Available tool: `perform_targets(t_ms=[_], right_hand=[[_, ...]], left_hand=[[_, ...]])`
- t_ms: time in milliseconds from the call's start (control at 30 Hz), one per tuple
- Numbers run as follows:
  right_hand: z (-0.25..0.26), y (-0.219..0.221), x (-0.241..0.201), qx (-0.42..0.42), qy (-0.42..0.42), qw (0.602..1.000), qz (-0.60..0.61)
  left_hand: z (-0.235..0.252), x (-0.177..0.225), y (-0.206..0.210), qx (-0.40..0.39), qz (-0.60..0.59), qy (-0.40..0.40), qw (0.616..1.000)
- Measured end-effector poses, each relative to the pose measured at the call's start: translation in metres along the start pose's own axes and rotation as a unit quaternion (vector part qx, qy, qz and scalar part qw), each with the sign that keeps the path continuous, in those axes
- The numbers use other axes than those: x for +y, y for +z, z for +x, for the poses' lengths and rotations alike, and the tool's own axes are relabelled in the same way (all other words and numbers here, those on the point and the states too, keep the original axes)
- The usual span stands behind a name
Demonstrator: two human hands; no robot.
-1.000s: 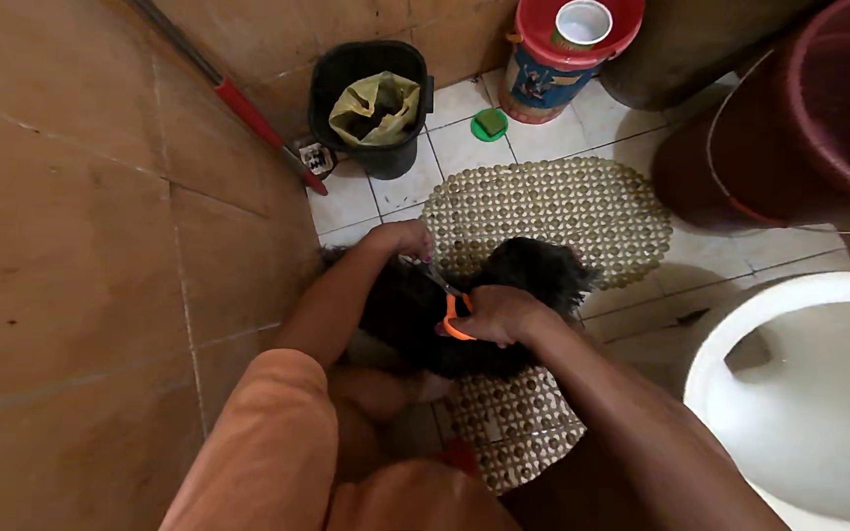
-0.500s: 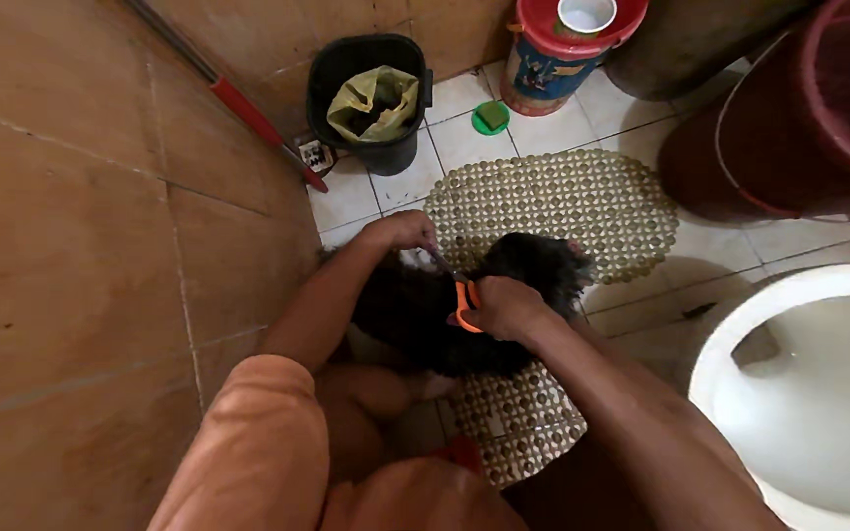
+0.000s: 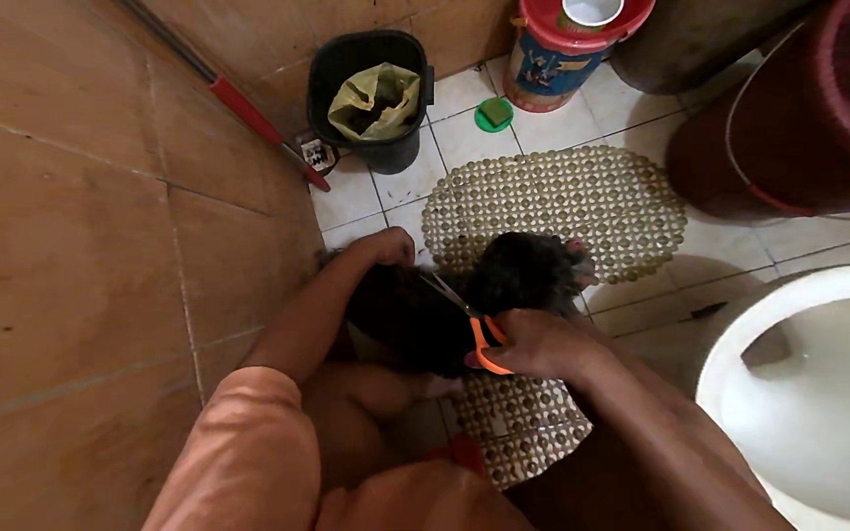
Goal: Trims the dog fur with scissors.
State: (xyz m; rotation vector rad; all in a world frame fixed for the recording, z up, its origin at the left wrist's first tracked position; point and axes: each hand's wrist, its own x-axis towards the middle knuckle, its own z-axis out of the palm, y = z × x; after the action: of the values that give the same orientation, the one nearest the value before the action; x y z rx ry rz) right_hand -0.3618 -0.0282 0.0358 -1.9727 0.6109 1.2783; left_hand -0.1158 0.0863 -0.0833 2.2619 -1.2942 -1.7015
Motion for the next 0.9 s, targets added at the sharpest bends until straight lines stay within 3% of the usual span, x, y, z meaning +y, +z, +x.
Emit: perform_targets(t_ms=[267,533,900], right_hand=[[0.013,-0.015,-0.026,0.004,-0.015,0.999,-0.041],[0.035,-0.024,-0.052,0.016,-0.016,0.998,-0.064],[0.046,-0.021,-0.052,0.067,-0.032,0.996,-0.047]], left_hand=[[0.001,0.005,-0.006,0.065,-0.019,0.002,0.998],[-0.004,0.015,-0.011,0.068,-0.005,0.032,0.997],[-0.004,0.017,-0.013,0.076,0.007,0.057,0.995]])
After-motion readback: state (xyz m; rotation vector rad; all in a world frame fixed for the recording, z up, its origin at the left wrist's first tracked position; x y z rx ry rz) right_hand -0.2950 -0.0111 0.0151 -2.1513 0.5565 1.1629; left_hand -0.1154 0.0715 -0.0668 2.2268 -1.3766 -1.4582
